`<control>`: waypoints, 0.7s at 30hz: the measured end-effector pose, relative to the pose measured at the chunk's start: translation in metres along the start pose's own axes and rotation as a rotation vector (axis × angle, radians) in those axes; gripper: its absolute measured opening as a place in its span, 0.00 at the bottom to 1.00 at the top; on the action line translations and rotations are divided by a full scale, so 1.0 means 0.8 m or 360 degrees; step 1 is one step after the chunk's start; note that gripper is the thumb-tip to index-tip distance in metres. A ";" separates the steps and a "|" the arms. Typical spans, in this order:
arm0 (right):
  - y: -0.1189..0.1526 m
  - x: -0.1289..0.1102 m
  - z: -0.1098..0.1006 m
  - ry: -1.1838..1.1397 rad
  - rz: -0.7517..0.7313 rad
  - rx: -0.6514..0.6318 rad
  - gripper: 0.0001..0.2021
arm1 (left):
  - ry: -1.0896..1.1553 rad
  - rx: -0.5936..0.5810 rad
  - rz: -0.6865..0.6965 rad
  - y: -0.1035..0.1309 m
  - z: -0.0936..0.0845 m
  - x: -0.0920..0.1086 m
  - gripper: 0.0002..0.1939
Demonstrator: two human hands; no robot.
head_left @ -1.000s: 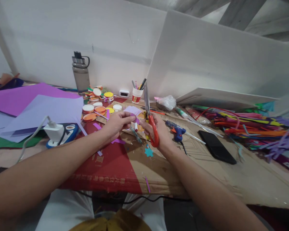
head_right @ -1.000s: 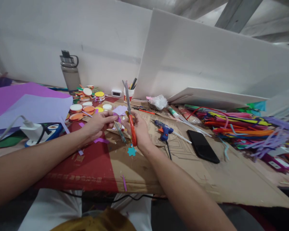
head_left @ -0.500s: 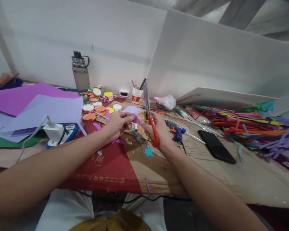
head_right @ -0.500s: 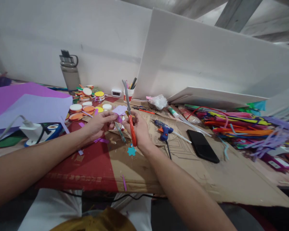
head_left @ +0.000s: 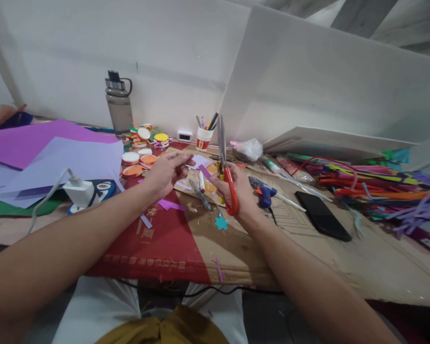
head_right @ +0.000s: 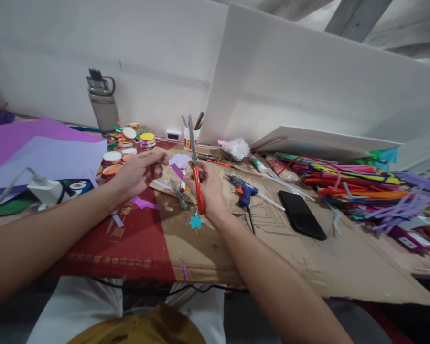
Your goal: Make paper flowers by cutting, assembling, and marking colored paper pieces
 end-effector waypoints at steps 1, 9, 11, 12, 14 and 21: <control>0.000 0.000 0.000 -0.0002 0.0000 0.0021 0.22 | 0.0008 0.0035 0.0042 -0.002 -0.003 0.005 0.10; -0.001 0.000 -0.002 -0.0029 0.0006 0.0036 0.23 | -0.0300 0.0292 0.0274 -0.012 -0.017 0.009 0.10; 0.000 0.000 -0.002 -0.0055 0.0024 0.0022 0.23 | -0.0360 0.0227 0.0243 -0.014 -0.017 0.003 0.08; 0.001 0.000 -0.002 -0.0062 0.0032 0.0019 0.23 | -0.0380 0.0170 0.0208 -0.014 -0.016 0.000 0.08; 0.001 0.001 -0.003 -0.0063 0.0038 0.0023 0.23 | -0.0455 0.0053 0.0170 -0.012 -0.013 -0.004 0.11; -0.005 0.004 -0.007 -0.0144 0.0068 0.0081 0.24 | -0.1112 -0.0252 0.0625 0.019 0.012 -0.004 0.02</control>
Point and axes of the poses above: each hand's wrist, its own y-axis away from the middle knuckle, its own z-axis out of the palm, x = y × z, the point moved 4 cm from there along -y, towards the middle knuckle, and after that the axes turned 10 degrees about x, right-handed, at the moved point
